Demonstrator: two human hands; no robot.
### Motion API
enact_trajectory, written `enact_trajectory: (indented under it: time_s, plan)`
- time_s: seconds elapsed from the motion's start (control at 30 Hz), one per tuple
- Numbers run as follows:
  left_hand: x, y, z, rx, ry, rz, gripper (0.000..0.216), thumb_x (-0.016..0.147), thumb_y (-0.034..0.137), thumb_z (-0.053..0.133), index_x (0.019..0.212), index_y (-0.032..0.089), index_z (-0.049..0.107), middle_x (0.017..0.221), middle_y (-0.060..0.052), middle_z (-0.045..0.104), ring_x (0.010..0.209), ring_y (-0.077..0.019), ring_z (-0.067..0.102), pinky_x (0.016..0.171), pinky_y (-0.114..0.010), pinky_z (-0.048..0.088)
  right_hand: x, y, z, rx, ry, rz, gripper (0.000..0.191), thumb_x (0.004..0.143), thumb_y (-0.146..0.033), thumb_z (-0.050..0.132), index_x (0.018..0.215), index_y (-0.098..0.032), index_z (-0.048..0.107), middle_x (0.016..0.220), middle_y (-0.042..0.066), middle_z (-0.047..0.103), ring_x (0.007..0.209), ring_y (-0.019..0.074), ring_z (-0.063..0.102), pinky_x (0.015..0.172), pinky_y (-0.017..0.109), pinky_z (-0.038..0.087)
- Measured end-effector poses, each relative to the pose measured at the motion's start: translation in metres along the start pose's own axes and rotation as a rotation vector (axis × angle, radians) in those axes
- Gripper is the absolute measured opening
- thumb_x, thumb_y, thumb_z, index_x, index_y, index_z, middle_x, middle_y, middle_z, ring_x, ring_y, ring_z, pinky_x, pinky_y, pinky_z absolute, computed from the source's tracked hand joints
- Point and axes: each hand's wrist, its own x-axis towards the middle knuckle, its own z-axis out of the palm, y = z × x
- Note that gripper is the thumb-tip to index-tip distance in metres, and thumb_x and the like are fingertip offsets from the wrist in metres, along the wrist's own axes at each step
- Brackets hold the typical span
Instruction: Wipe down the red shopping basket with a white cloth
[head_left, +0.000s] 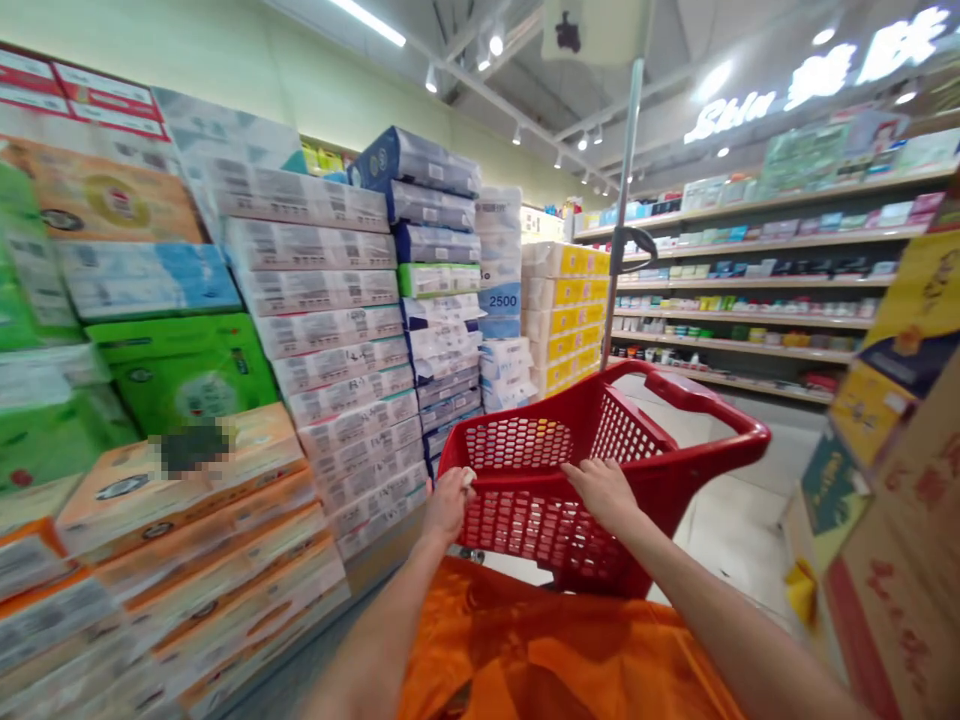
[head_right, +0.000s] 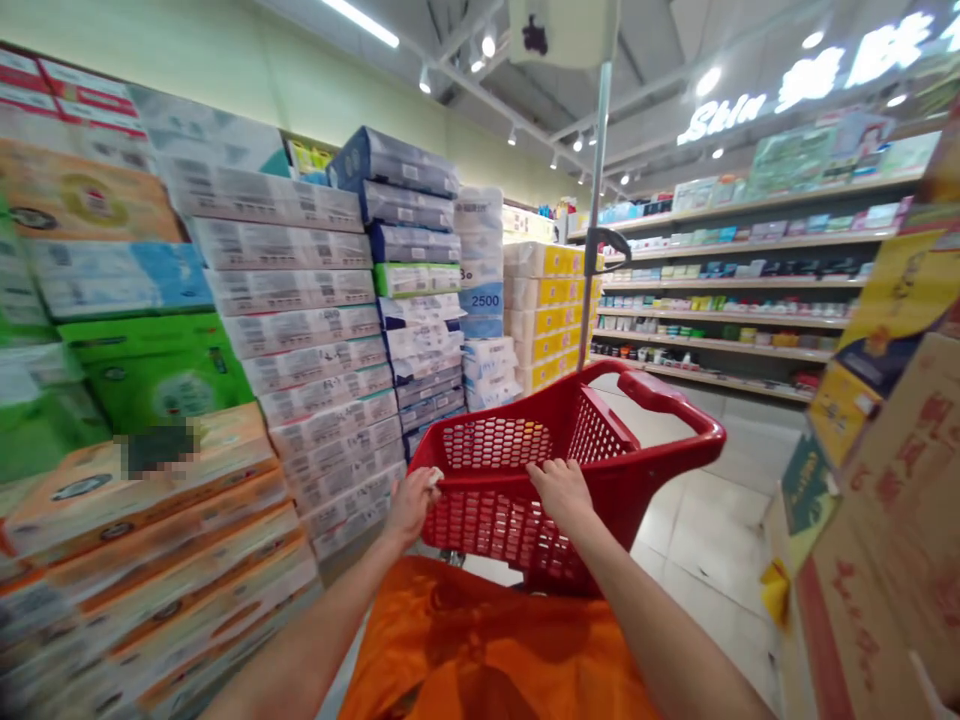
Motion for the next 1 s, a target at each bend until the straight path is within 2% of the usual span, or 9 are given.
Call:
enact_trajectory:
  time_s: [0.1, 0.27, 0.37, 0.5, 0.6, 0.7, 0.77, 0.93, 1.0]
  plan:
    - [0.005, 0.008, 0.007, 0.031, 0.031, 0.005, 0.043, 0.075, 0.007, 0.036, 0.114, 0.019, 0.051, 0.122, -0.008, 0.053, 0.116, -0.0196, 0.045, 0.101, -0.048, 0.026, 0.003, -0.008, 0.001, -0.022, 0.018, 0.037, 0.028, 0.09, -0.025, 0.033, 0.111, -0.024, 0.053, 0.087, 0.007, 0.063, 0.081, 0.019, 0.054, 0.071, 0.032, 0.026]
    - [0.011, 0.034, 0.011, 0.049, -0.035, 0.241, 0.039, 0.078, 0.012, 0.04, 0.114, 0.022, 0.051, 0.123, -0.005, 0.054, 0.116, -0.0171, 0.044, 0.104, -0.047, 0.021, -0.003, -0.006, 0.002, 0.029, 0.087, 0.034, 0.026, 0.09, -0.024, 0.035, 0.102, -0.024, 0.058, 0.081, 0.004, 0.063, 0.078, 0.0167, 0.052, 0.072, 0.031, 0.025]
    - [0.013, 0.008, 0.008, 0.073, -0.02, 0.245, 0.037, 0.079, 0.016, 0.041, 0.114, 0.023, 0.051, 0.122, -0.006, 0.054, 0.115, -0.0186, 0.045, 0.104, -0.048, 0.02, -0.009, 0.003, 0.003, 0.072, 0.128, -0.005, 0.027, 0.09, -0.023, 0.035, 0.1, -0.024, 0.059, 0.082, 0.003, 0.062, 0.079, 0.0153, 0.051, 0.078, 0.03, 0.024]
    - [0.016, -0.021, 0.011, 0.093, 0.037, 0.064, 0.039, 0.079, 0.014, 0.035, 0.115, 0.017, 0.049, 0.123, -0.01, 0.053, 0.116, -0.0203, 0.045, 0.101, -0.045, 0.028, -0.007, 0.004, 0.006, 0.105, 0.14, 0.038, 0.028, 0.089, -0.02, 0.034, 0.098, -0.024, 0.061, 0.082, 0.003, 0.063, 0.08, 0.0153, 0.052, 0.079, 0.03, 0.023]
    - [0.019, 0.002, 0.019, 0.07, 0.056, 0.073, 0.041, 0.077, 0.011, 0.034, 0.115, 0.014, 0.05, 0.122, -0.01, 0.053, 0.116, -0.0194, 0.045, 0.1, -0.042, 0.031, -0.001, -0.003, 0.006, 0.106, 0.137, 0.062, 0.028, 0.088, -0.017, 0.035, 0.094, -0.023, 0.062, 0.082, 0.003, 0.064, 0.079, 0.0155, 0.053, 0.077, 0.031, 0.023]
    - [0.023, 0.033, 0.026, 0.032, -0.002, 0.219, 0.041, 0.077, 0.011, 0.037, 0.116, 0.016, 0.049, 0.123, -0.008, 0.053, 0.118, -0.0177, 0.043, 0.102, -0.041, 0.028, 0.0, -0.001, 0.003, 0.093, 0.144, 0.044, 0.027, 0.088, -0.018, 0.036, 0.094, -0.022, 0.062, 0.084, 0.003, 0.065, 0.081, 0.016, 0.053, 0.08, 0.031, 0.023]
    - [0.024, 0.036, 0.024, 0.03, -0.044, 0.281, 0.041, 0.077, 0.012, 0.039, 0.116, 0.017, 0.049, 0.125, -0.007, 0.052, 0.119, -0.0173, 0.042, 0.104, -0.041, 0.025, -0.003, 0.008, 0.001, 0.062, 0.18, 0.081, 0.027, 0.089, -0.022, 0.036, 0.093, -0.021, 0.063, 0.087, 0.004, 0.065, 0.084, 0.0176, 0.052, 0.084, 0.033, 0.021]
    - [0.025, -0.007, 0.012, 0.094, 0.065, 0.027, 0.041, 0.079, 0.01, 0.031, 0.114, 0.014, 0.05, 0.123, -0.011, 0.052, 0.117, -0.0212, 0.044, 0.099, -0.044, 0.031, -0.012, 0.029, -0.001, 0.014, 0.208, 0.112, 0.027, 0.089, -0.026, 0.037, 0.097, -0.023, 0.062, 0.084, 0.004, 0.065, 0.082, 0.018, 0.051, 0.083, 0.034, 0.021]
    - [0.027, -0.002, 0.013, 0.08, 0.069, 0.005, 0.041, 0.079, 0.009, 0.03, 0.114, 0.012, 0.051, 0.122, -0.012, 0.053, 0.116, -0.021, 0.045, 0.098, -0.042, 0.033, -0.011, 0.028, 0.0, 0.018, 0.212, 0.128, 0.028, 0.089, -0.026, 0.036, 0.097, -0.024, 0.063, 0.083, 0.004, 0.064, 0.081, 0.018, 0.051, 0.083, 0.034, 0.021]
